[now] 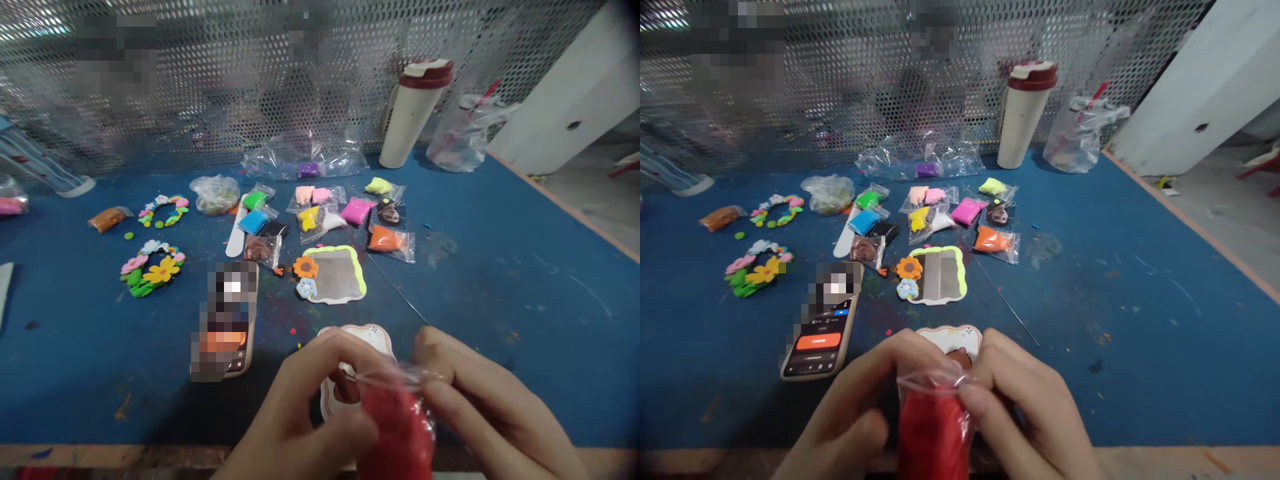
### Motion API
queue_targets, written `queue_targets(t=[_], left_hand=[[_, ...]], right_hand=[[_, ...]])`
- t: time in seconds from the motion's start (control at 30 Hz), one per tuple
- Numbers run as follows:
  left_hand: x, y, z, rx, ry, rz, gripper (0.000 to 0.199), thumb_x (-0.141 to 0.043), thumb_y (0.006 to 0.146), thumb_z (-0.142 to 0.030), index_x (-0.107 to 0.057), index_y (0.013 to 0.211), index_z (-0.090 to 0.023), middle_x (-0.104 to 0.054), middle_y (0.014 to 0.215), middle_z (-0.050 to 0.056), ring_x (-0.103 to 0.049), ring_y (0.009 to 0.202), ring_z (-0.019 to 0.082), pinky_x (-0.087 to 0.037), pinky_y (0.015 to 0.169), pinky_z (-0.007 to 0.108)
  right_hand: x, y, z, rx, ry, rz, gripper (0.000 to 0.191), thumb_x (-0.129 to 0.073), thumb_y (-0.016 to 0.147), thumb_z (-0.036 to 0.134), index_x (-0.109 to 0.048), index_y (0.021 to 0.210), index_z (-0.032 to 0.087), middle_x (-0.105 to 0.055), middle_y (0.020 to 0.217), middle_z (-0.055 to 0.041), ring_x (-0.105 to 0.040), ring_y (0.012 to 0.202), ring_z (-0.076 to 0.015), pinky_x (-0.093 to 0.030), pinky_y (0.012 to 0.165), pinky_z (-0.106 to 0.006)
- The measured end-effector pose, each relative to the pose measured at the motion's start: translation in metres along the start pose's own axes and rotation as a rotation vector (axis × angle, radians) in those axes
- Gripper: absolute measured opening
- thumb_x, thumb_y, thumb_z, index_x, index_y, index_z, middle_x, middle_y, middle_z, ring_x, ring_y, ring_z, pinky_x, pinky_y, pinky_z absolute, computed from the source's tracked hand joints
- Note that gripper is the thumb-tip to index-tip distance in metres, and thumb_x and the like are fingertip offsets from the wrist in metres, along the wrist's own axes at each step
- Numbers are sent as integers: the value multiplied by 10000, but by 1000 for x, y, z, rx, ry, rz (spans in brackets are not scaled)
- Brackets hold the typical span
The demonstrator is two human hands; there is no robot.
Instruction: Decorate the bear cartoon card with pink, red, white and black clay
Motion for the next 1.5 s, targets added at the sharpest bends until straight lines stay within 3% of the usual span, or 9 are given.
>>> queue_targets(t=[0.27, 0.47, 0.77, 0.9, 1.03, 1.13, 1.23, 1.4, 1.5], left_hand=[[12, 0, 7, 48, 71, -126, 220, -565, 878, -321, -701, 750, -205, -701, 696, -8, -629, 645, 131, -464, 596, 209], [16, -2, 5, -43, 239, -184, 200, -567, 881, -247, -703, 734, -245, -696, 645, -66, -596, 562, 75, -437, 555, 155], [9, -2, -1, -134, 337, -147, 220, -506, 923, -239, -631, 743, -222, -646, 652, -47, -562, 554, 88, -418, 515, 173], [1, 0, -10, -278, 414, -72, 193, -497, 900, -181, -594, 735, -197, -646, 651, -23, -580, 565, 99, -434, 532, 180], [-6, 2, -10, -258, 414, -2, 242, -473, 891, -180, -573, 670, -190, -643, 615, -11, -573, 530, 102, -427, 496, 176], [-4, 4, -3, -111, 395, 113, 227, -514, 880, -177, -631, 687, -200, -688, 650, -25, -624, 568, 109, -448, 507, 167], [15, 9, -13, -106, 485, 127, 221, -529, 877, -146, -695, 764, -238, -729, 713, -54, -665, 615, 108, -477, 568, 173], [83, 52, -75, -320, 1096, -413, 196, -519, 922, -253, -698, 848, -219, -739, 791, -4, -671, 694, 154, -457, 668, 250], [100, 108, -75, -242, 1540, -425, 308, -391, 974, -291, -668, 1010, -161, -709, 993, 119, -652, 917, 236, -438, 744, 316]], right_hand=[[-2, 3, 12, 124, -204, 18, 220, -456, 911, 112, -493, 729, 229, -502, 641, 47, -503, 584, -82, -400, 503, -172], [-10, 3, 0, 27, -196, 168, 196, -451, 952, 181, -498, 766, 221, -520, 734, 27, -525, 667, -96, -449, 577, -196], [-9, 7, 9, 115, -326, 159, 215, -438, 934, 180, -514, 736, 214, -567, 711, -2, -558, 644, -127, -474, 550, -227], [-11, 10, 20, 258, -408, 233, 199, -403, 930, 174, -570, 828, 212, -671, 797, -38, -640, 737, -158, -545, 683, -260], [-10, 6, 26, 377, -450, 273, 215, -401, 932, 175, -604, 863, 190, -696, 798, -71, -651, 735, -159, -551, 680, -229], [-9, 5, 15, 282, -371, 315, 220, -434, 935, 201, -589, 779, 214, -657, 742, -35, -618, 678, -145, -534, 631, -227], [2, 9, -9, -2, -157, 268, 235, -401, 968, 296, -564, 810, 236, -611, 760, -5, -593, 683, -125, -510, 599, -206], [18, 16, -43, -310, 125, 44, 195, -504, 900, 404, -557, 847, 224, -568, 667, 14, -572, 601, -121, -507, 546, -212], [1, 13, -53, -447, 398, 159, 205, -635, 808, 384, -597, 885, 197, -652, 633, -4, -619, 544, -131, -519, 521, -239]])
Point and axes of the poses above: each hand's wrist, its own y-axis towards the middle knuckle, its own x-axis out of the back of the hand, z = x × y, the point moved 7 cm from there along y, towards the middle knuckle
